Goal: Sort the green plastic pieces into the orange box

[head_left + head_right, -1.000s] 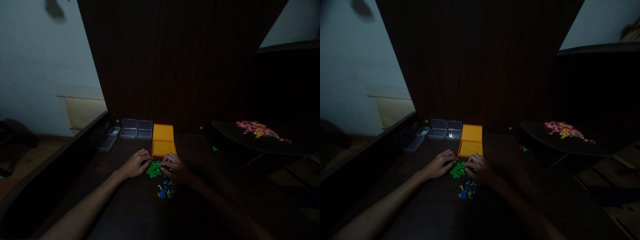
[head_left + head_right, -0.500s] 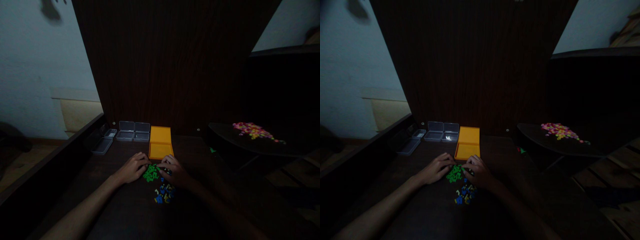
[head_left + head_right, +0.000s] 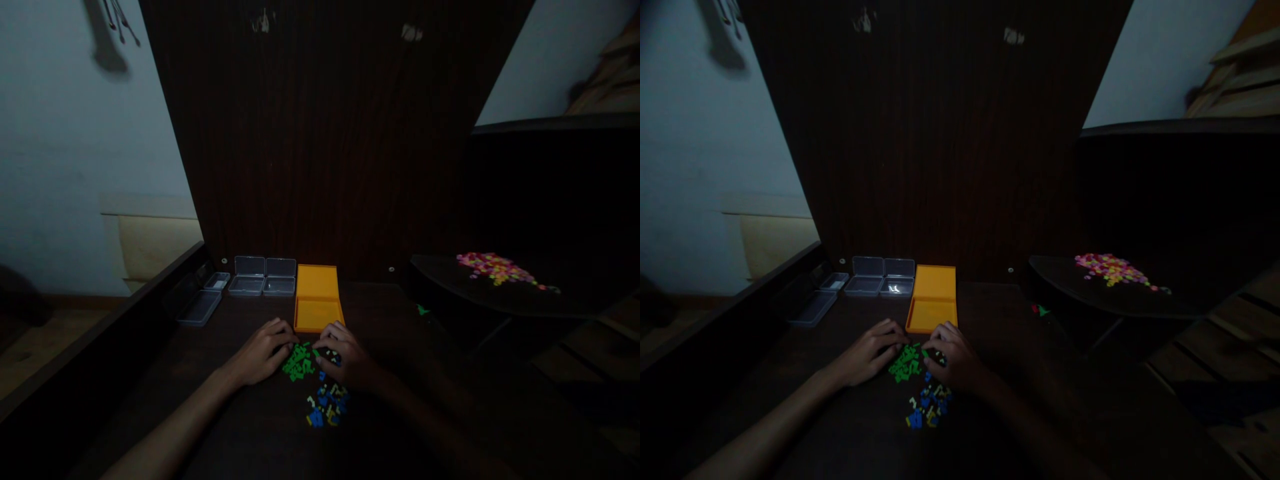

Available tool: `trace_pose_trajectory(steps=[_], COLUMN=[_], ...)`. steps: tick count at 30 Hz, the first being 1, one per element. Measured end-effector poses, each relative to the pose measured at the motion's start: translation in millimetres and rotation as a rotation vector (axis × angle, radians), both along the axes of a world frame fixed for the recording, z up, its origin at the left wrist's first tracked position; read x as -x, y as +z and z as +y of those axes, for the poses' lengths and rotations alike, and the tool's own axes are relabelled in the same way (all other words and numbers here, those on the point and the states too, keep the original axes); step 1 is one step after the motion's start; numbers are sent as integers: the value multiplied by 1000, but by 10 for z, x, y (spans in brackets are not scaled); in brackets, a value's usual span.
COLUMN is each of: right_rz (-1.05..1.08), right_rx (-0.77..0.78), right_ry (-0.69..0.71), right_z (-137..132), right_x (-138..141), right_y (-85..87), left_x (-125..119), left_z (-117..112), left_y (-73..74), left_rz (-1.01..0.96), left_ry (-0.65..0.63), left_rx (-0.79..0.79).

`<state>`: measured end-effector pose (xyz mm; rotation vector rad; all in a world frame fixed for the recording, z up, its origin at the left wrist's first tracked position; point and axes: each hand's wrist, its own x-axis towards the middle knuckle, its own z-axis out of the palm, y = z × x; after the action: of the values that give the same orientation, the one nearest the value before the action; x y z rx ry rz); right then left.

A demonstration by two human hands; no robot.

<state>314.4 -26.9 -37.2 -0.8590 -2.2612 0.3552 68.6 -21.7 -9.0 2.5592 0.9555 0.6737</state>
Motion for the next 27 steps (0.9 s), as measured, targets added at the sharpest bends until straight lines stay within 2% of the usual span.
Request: trace_pose_trajectory(steps=[15,27], right_rz=[-8,27], right_rx=[31,17], right_ry=[19,40], right_z=[-9,23], right_x=[-9,-9], right_y=[34,-1], left_x=[8,-4], left_z=[-2,-14], left_y=[2,33], left_rz=[14,10], left_ry=[-9,-10], left_rx=[6,-3])
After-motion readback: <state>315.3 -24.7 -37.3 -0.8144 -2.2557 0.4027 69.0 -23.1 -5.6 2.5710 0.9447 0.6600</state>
